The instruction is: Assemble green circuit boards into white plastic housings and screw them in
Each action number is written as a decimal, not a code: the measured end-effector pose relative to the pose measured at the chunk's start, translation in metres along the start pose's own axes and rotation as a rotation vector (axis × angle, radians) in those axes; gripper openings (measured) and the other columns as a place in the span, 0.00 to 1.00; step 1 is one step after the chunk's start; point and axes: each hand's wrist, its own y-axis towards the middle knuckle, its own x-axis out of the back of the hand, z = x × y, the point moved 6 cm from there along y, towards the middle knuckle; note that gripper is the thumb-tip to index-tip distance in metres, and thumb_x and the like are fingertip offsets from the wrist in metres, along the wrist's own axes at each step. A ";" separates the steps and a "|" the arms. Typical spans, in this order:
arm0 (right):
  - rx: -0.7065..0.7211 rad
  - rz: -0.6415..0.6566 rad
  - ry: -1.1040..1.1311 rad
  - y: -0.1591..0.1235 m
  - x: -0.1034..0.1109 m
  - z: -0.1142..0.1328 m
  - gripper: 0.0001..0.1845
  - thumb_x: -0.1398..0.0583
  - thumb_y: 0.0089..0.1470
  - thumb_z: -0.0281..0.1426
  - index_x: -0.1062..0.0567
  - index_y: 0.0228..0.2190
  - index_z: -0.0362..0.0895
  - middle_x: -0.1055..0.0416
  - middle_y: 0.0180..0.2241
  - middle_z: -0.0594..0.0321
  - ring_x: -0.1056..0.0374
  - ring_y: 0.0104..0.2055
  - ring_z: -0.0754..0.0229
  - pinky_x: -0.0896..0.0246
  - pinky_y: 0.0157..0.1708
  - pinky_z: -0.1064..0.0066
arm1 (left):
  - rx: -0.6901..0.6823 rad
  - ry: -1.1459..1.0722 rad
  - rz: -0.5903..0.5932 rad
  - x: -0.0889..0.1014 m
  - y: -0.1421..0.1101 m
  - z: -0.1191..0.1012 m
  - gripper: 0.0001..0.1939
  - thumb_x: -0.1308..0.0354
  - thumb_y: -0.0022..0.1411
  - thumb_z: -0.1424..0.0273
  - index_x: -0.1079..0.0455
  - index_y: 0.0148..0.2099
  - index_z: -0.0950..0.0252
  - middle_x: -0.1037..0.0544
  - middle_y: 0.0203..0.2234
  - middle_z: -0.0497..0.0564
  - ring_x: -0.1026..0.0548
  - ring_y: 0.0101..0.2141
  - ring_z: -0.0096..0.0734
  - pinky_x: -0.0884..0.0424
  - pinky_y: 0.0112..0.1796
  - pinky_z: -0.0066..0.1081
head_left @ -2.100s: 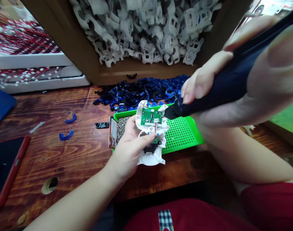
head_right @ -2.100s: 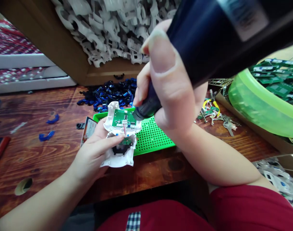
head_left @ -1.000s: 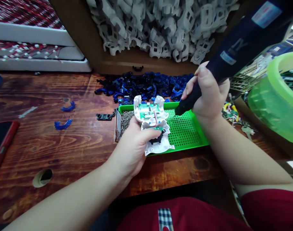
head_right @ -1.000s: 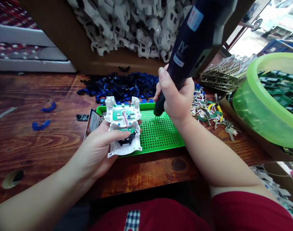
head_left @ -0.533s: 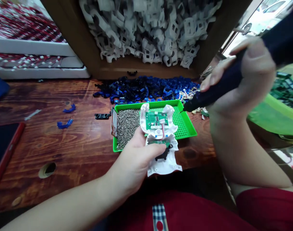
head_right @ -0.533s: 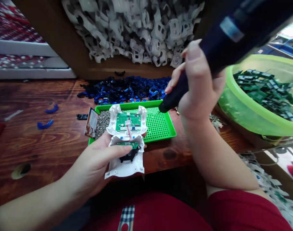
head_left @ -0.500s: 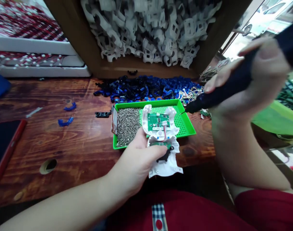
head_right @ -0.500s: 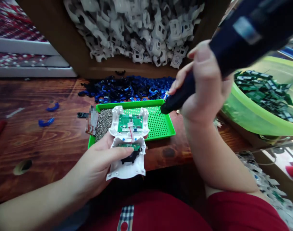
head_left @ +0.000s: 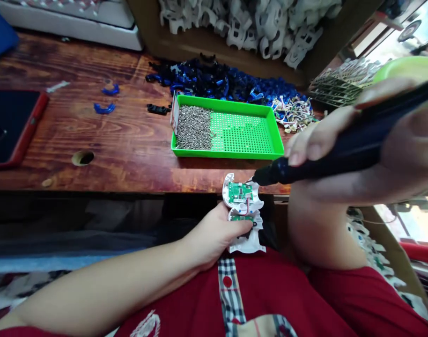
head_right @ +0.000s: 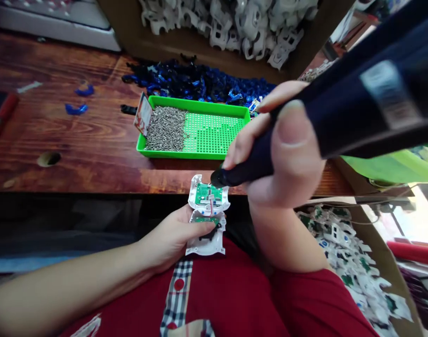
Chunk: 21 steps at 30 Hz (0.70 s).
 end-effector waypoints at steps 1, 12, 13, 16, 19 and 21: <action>0.028 -0.024 0.027 -0.004 -0.009 -0.001 0.23 0.43 0.48 0.53 0.36 0.22 0.46 0.42 0.10 0.69 0.45 0.12 0.63 0.49 0.09 0.67 | -0.011 -0.012 0.002 -0.001 0.002 0.001 0.14 0.35 0.45 0.78 0.27 0.38 0.67 0.22 0.31 0.50 0.27 0.29 0.27 0.34 0.35 0.29; 0.017 0.049 0.078 -0.015 -0.026 -0.042 0.07 0.40 0.48 0.37 0.31 0.27 0.47 0.42 0.14 0.70 0.47 0.12 0.66 0.54 0.09 0.70 | -0.019 -0.166 0.001 -0.010 0.021 0.006 0.19 0.39 0.44 0.82 0.26 0.42 0.68 0.21 0.30 0.53 0.24 0.32 0.37 0.31 0.38 0.36; 0.014 0.052 0.081 -0.015 -0.027 -0.045 0.06 0.40 0.48 0.37 0.31 0.27 0.48 0.42 0.14 0.70 0.46 0.12 0.66 0.54 0.09 0.70 | -0.013 -0.190 0.005 -0.011 0.022 0.006 0.20 0.39 0.43 0.82 0.27 0.43 0.68 0.21 0.30 0.54 0.24 0.33 0.38 0.31 0.38 0.37; 0.024 0.060 0.088 -0.016 -0.029 -0.050 0.06 0.40 0.49 0.37 0.30 0.27 0.47 0.42 0.14 0.70 0.46 0.11 0.67 0.55 0.09 0.72 | -0.006 -0.244 0.008 -0.011 0.022 0.004 0.22 0.40 0.42 0.83 0.27 0.43 0.69 0.20 0.31 0.54 0.23 0.34 0.40 0.31 0.39 0.38; 0.029 0.080 0.072 -0.015 -0.029 -0.050 0.07 0.40 0.50 0.37 0.31 0.27 0.47 0.42 0.13 0.71 0.46 0.11 0.67 0.56 0.10 0.71 | -0.003 -0.256 -0.003 -0.011 0.023 0.003 0.22 0.40 0.42 0.83 0.26 0.43 0.68 0.20 0.31 0.54 0.23 0.33 0.38 0.31 0.39 0.37; 0.008 0.083 0.061 -0.014 -0.029 -0.049 0.06 0.41 0.50 0.36 0.31 0.27 0.47 0.42 0.13 0.70 0.46 0.12 0.66 0.55 0.10 0.70 | 0.007 -0.256 0.001 -0.011 0.023 0.002 0.21 0.40 0.42 0.83 0.26 0.42 0.68 0.20 0.30 0.53 0.24 0.31 0.35 0.32 0.38 0.35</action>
